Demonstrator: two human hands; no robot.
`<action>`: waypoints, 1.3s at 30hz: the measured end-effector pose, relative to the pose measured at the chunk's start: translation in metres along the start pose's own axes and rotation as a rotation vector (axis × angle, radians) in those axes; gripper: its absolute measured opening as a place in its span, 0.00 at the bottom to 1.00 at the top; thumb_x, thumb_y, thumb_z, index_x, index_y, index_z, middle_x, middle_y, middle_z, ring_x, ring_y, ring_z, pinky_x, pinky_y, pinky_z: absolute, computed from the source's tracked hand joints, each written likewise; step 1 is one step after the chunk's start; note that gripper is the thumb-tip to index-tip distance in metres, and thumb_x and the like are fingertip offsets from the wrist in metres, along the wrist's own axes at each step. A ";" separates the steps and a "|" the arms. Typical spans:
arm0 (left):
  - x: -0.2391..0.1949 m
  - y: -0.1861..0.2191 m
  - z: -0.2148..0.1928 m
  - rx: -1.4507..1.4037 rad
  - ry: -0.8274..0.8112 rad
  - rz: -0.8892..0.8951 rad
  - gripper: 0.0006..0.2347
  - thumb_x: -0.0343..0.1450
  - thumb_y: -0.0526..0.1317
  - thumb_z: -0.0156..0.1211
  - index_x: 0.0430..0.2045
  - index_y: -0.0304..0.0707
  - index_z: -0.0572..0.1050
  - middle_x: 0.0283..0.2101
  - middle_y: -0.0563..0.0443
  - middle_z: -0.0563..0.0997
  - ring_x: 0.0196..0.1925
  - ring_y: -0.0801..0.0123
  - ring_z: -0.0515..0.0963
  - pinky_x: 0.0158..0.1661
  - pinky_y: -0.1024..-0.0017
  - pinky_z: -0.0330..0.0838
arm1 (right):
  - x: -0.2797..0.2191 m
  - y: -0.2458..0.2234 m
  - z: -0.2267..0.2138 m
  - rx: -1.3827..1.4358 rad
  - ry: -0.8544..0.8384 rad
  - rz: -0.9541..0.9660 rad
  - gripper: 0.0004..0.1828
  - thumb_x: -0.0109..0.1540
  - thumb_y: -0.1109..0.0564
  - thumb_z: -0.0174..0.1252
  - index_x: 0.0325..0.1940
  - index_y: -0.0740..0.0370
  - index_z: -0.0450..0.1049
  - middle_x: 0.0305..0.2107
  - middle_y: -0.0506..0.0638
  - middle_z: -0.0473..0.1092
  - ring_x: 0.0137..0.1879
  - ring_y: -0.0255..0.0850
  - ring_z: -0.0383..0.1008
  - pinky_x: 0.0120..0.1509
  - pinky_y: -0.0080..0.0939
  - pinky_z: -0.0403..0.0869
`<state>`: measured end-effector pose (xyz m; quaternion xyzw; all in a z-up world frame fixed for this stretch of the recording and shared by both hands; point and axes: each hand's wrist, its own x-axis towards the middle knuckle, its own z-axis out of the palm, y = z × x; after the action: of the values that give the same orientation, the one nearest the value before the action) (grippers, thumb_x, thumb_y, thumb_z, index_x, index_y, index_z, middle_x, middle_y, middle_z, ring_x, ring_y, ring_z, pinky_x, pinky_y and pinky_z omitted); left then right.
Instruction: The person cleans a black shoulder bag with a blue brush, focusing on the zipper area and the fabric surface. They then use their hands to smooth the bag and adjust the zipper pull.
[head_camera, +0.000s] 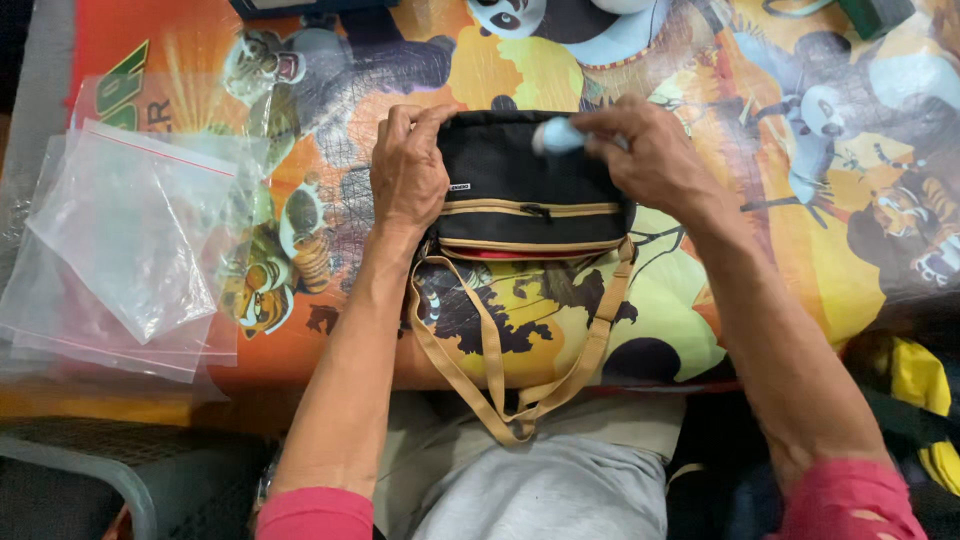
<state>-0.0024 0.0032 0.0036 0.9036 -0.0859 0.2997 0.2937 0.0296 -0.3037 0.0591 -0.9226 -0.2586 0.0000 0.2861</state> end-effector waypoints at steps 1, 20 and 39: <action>-0.001 -0.005 0.006 -0.001 0.002 0.003 0.20 0.68 0.28 0.49 0.47 0.58 0.78 0.40 0.53 0.69 0.46 0.47 0.77 0.43 0.52 0.77 | 0.000 0.002 0.001 -0.002 0.004 -0.001 0.16 0.65 0.55 0.64 0.58 0.46 0.81 0.37 0.55 0.70 0.46 0.55 0.73 0.51 0.59 0.72; 0.012 -0.036 -0.005 -0.253 -0.355 -0.175 0.18 0.74 0.35 0.49 0.48 0.70 0.81 0.44 0.54 0.74 0.55 0.51 0.78 0.55 0.56 0.73 | 0.024 -0.087 -0.012 0.319 -0.534 0.006 0.17 0.66 0.64 0.54 0.57 0.63 0.81 0.34 0.59 0.72 0.40 0.47 0.70 0.45 0.48 0.70; 0.029 -0.034 -0.016 -0.350 -0.494 -0.379 0.18 0.69 0.38 0.52 0.47 0.70 0.83 0.47 0.48 0.79 0.55 0.49 0.79 0.56 0.58 0.72 | 0.038 -0.126 0.017 0.437 -0.519 0.082 0.18 0.59 0.64 0.61 0.53 0.59 0.82 0.35 0.55 0.75 0.39 0.43 0.75 0.46 0.43 0.75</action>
<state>0.0244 0.0410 0.0149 0.8846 -0.0353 -0.0070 0.4650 -0.0001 -0.1883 0.1173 -0.8184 -0.2796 0.3017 0.4013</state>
